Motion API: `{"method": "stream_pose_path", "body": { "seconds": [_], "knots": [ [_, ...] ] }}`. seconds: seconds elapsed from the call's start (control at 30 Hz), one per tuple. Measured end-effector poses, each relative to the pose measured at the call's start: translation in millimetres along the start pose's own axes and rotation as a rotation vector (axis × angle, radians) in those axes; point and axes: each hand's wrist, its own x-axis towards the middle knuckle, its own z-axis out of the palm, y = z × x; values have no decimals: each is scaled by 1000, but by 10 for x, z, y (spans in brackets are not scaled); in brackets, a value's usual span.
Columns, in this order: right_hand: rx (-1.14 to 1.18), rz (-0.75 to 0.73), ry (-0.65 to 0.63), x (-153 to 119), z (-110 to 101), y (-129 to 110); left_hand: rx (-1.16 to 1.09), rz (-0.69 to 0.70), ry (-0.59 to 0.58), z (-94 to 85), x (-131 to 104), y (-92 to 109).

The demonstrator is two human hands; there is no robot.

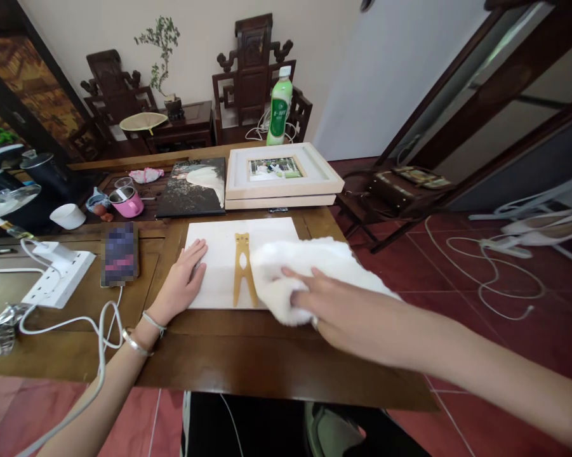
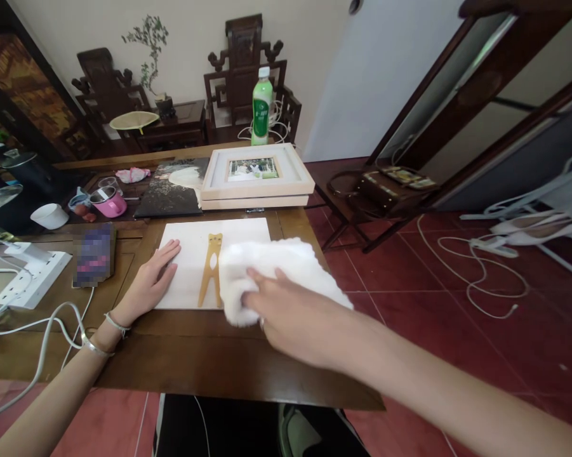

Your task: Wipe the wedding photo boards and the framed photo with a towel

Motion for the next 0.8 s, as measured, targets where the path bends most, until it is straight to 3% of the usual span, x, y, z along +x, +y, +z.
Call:
{"method": "stream_pose_path", "body": {
  "seconds": [0.13,0.3,0.47,0.63,0.8],
  "knots": [
    [63,-142,-100,-246,11,-226,2,-3,0,0,-2,4],
    [137,80,-166,-103,-142,-114,2,-4,-3,-5,-3,6],
    [36,116,-60,300,-266,282,-6,-5,-1,-5,-2,7],
    [-107,109,64,693,-254,641,1,-3,0,-5,1,3],
    [-137,67,149,716,-126,630,6,-7,-7,-7,3,1]
  ]
}}
